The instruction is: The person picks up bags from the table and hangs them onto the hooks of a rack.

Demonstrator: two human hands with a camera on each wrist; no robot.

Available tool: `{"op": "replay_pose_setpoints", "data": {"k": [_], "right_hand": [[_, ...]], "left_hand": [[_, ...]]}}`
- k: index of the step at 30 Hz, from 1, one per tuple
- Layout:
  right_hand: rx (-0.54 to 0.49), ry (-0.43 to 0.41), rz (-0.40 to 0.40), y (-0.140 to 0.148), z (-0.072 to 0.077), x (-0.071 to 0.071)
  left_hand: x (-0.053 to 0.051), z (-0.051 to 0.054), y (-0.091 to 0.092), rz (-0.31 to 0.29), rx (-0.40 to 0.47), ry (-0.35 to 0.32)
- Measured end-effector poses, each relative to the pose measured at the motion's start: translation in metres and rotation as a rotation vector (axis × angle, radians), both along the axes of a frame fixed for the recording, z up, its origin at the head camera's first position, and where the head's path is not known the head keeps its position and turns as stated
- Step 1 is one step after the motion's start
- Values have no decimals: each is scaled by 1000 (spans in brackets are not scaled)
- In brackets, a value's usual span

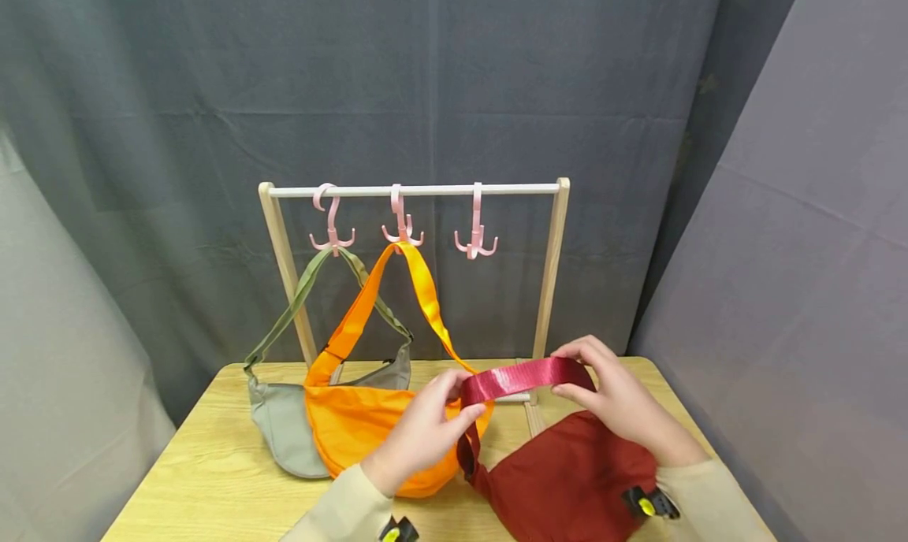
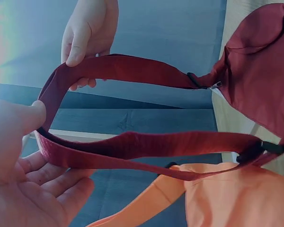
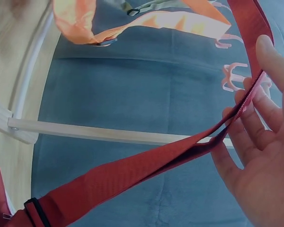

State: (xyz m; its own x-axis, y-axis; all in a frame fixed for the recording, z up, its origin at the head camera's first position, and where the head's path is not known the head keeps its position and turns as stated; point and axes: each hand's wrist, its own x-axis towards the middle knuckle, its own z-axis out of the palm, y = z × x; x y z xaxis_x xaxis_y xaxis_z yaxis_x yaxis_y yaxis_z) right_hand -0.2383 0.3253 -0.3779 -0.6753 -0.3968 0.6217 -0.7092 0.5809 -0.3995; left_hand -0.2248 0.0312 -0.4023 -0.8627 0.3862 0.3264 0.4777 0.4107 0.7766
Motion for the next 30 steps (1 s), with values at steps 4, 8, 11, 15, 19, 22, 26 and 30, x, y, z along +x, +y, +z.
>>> {"op": "replay_pose_setpoints", "data": {"k": [4, 8, 11, 15, 19, 22, 26, 30], "right_hand": [[-5, -9, 5, -3, 9, 2], [-4, -27, 9, -5, 15, 4], [-6, -48, 7, -7, 19, 5], [-8, -87, 7, -10, 22, 6], [-13, -107, 18, -13, 23, 3], [-12, -110, 20, -16, 26, 2], [-8, -137, 14, -20, 29, 0], [-13, -167, 15, -23, 32, -1]], "left_hand": [[1, 7, -3, -11, -6, 2], [1, 12, -7, -12, -18, 5], [1, 16, -10, -18, -18, 14], [2, 22, -16, -24, -26, 35], [1, 26, -21, -19, -38, 44], [0, 29, -24, -16, -37, 53], [-1, 32, -28, -11, -46, 58], [-3, 35, -31, -16, -46, 52]]}}
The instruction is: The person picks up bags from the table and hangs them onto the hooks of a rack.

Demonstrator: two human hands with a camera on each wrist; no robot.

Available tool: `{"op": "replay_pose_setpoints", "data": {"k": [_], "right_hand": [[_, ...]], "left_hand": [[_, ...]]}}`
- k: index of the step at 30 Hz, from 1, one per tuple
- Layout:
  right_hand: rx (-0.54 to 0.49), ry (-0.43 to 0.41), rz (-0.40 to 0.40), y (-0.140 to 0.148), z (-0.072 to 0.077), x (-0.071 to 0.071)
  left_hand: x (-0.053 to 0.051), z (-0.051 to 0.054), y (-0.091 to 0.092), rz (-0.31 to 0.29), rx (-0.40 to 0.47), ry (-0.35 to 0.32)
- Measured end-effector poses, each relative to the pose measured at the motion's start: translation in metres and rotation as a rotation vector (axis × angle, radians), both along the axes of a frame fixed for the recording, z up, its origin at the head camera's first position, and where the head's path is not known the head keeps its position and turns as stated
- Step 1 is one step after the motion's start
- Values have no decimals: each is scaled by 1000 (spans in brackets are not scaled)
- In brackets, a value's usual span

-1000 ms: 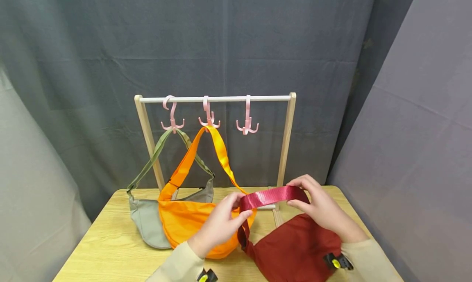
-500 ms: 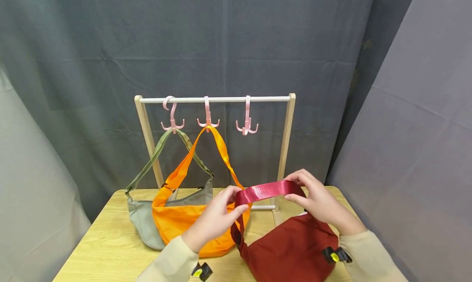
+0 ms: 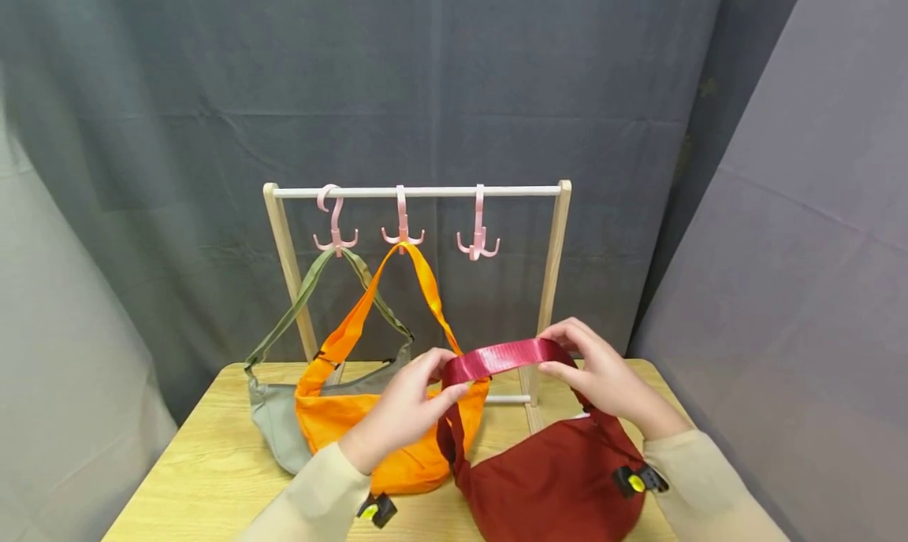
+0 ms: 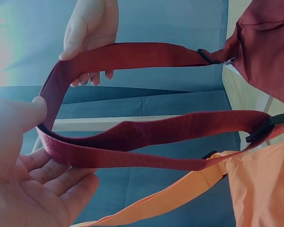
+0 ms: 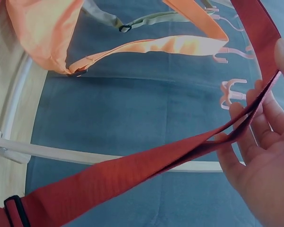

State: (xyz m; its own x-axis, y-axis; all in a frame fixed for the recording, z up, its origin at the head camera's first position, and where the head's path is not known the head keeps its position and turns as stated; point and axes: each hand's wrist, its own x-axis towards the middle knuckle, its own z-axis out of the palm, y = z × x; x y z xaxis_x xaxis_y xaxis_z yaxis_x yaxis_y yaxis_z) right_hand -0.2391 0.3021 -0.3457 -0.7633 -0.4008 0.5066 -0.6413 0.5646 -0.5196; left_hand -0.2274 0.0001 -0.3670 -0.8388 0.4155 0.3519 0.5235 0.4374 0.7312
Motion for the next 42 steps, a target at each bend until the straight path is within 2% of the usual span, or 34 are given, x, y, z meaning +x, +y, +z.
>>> {"op": "replay_pose_setpoints", "data": {"k": [4, 9, 17, 25, 32, 42], "right_hand": [[-12, -12, -1, -3, 4, -2], [-18, -25, -5, -7, 9, -3], [-18, -6, -12, -12, 15, -8], [0, -29, -41, -16, 23, -12], [-23, -41, -13, -18, 28, -17], [-78, -88, 6, -19, 32, -25]], "left_hand": [[-2, 5, -3, -4, 5, -2], [-4, 13, -8, 20, -25, 16], [-6, 23, -15, 43, -57, 47], [-12, 28, -18, 36, -26, 38], [-15, 33, -19, 46, -37, 73], [-21, 43, -21, 35, 36, 51]]}}
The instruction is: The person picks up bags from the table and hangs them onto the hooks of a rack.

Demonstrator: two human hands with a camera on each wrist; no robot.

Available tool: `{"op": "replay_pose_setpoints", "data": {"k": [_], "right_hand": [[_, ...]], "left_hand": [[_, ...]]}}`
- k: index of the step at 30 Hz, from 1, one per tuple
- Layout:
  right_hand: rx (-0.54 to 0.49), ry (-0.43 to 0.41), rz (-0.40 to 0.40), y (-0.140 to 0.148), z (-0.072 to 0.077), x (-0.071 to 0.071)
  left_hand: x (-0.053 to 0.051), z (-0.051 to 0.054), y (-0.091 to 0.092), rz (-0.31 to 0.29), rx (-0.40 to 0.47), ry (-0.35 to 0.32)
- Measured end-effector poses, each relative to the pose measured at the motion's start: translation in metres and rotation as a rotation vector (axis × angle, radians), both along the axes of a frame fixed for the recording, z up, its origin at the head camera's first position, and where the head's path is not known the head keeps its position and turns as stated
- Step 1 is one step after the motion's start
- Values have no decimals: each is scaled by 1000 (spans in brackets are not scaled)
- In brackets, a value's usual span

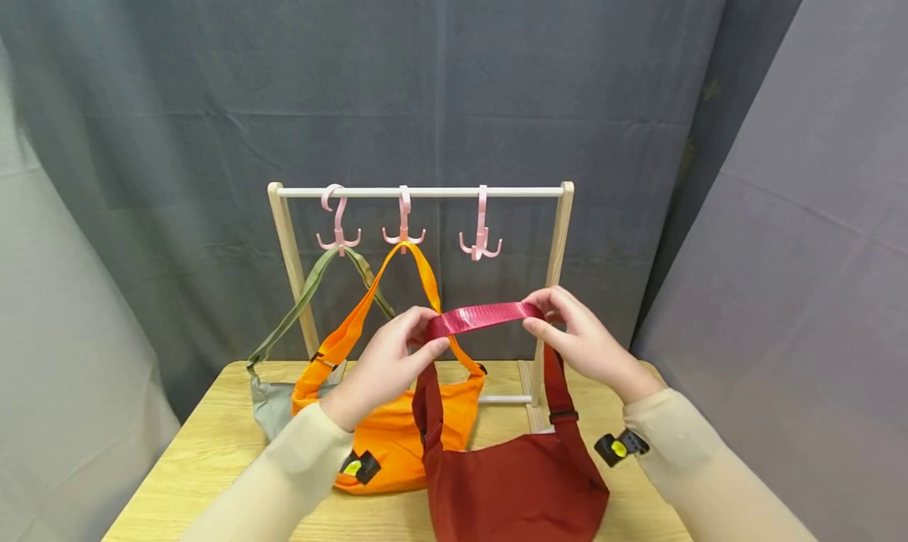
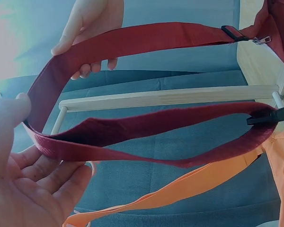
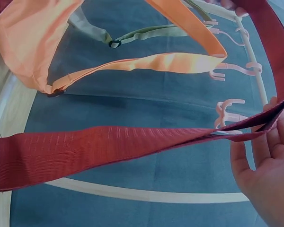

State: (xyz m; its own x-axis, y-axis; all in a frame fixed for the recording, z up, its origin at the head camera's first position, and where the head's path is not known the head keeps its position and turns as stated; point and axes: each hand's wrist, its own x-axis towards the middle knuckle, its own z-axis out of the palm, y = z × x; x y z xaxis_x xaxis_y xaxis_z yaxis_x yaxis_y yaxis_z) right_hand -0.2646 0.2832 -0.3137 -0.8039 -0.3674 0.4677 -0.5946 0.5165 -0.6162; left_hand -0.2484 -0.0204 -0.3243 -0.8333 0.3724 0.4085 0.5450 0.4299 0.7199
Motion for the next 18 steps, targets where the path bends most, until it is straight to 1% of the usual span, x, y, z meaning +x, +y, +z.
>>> {"op": "replay_pose_setpoints", "data": {"k": [6, 12, 18], "right_hand": [[-18, -18, -7, -2, 6, -3], [-57, -10, 3, -6, 13, -5], [-72, -14, 0, -10, 20, -5]], "left_hand": [[-5, 3, -1, 4, 22, -27], [-8, 10, -2, 7, 37, -33], [-11, 14, -3, 2, 50, -46]]}}
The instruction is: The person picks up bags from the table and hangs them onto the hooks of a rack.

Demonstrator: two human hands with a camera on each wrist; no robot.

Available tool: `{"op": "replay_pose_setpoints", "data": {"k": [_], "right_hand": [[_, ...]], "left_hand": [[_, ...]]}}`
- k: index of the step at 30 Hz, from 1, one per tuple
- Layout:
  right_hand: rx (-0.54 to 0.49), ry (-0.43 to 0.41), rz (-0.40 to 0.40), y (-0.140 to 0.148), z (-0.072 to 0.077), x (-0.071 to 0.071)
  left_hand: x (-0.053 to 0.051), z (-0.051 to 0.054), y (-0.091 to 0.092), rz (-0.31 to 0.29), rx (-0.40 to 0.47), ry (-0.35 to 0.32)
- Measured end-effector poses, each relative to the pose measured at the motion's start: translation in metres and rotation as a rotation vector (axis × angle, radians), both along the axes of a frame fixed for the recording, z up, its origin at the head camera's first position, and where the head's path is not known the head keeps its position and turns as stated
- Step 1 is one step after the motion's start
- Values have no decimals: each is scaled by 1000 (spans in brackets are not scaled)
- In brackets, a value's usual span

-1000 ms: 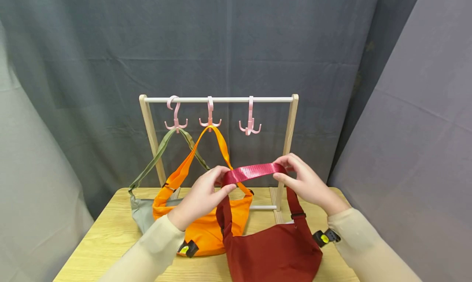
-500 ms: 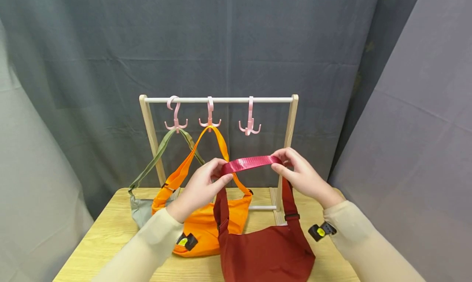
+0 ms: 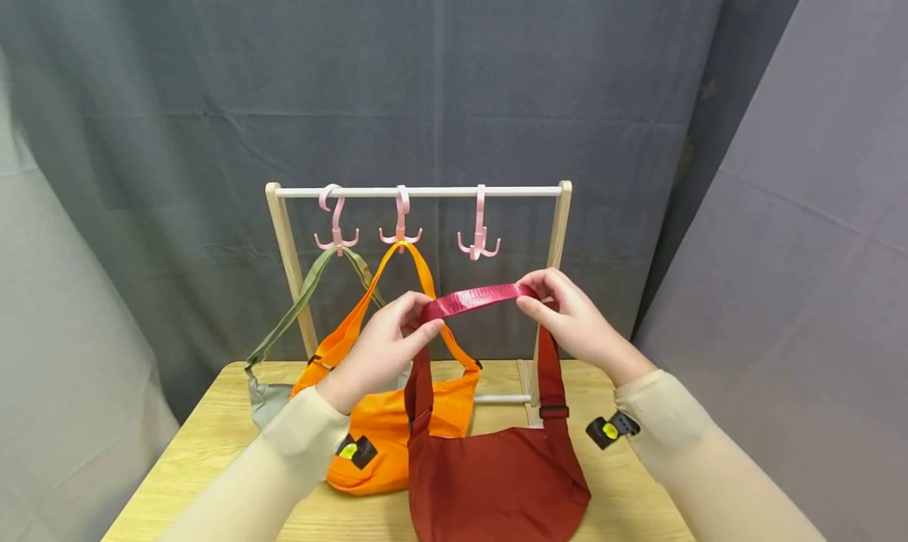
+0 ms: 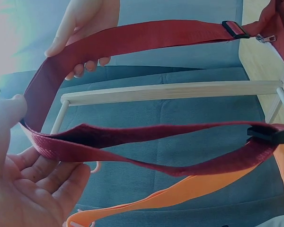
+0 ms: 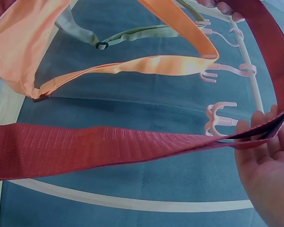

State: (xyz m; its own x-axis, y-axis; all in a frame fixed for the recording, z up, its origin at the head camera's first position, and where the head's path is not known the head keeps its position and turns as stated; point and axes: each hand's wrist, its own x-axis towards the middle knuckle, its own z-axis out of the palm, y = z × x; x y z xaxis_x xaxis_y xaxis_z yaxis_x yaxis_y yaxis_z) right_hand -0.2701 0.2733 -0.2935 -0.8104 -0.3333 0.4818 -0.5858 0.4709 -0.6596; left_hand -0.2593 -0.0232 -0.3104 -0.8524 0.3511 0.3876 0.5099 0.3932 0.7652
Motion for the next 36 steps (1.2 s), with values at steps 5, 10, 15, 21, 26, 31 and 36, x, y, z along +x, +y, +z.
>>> {"op": "replay_pose_setpoints", "data": {"k": [5, 10, 15, 21, 26, 31, 36], "right_hand": [[-10, 4, -6, -1, 5, -2], [-22, 3, -9, -2, 9, -4], [-12, 0, -30, -3, 13, -7], [-8, -42, -58, -6, 19, -11], [-22, -95, -84, -8, 25, -15], [-48, -120, -85, -9, 26, -19], [-66, -131, -84, -11, 27, -22]], "left_hand": [[-2, 4, 0, -7, 7, -4], [-3, 9, 1, 3, 5, -10], [-5, 12, 2, 2, 19, -20], [-11, 14, 3, 27, 62, -23], [-14, 18, 6, 41, 93, -28], [-15, 20, 6, 49, 112, -32], [-17, 20, 7, 55, 138, -44]]}}
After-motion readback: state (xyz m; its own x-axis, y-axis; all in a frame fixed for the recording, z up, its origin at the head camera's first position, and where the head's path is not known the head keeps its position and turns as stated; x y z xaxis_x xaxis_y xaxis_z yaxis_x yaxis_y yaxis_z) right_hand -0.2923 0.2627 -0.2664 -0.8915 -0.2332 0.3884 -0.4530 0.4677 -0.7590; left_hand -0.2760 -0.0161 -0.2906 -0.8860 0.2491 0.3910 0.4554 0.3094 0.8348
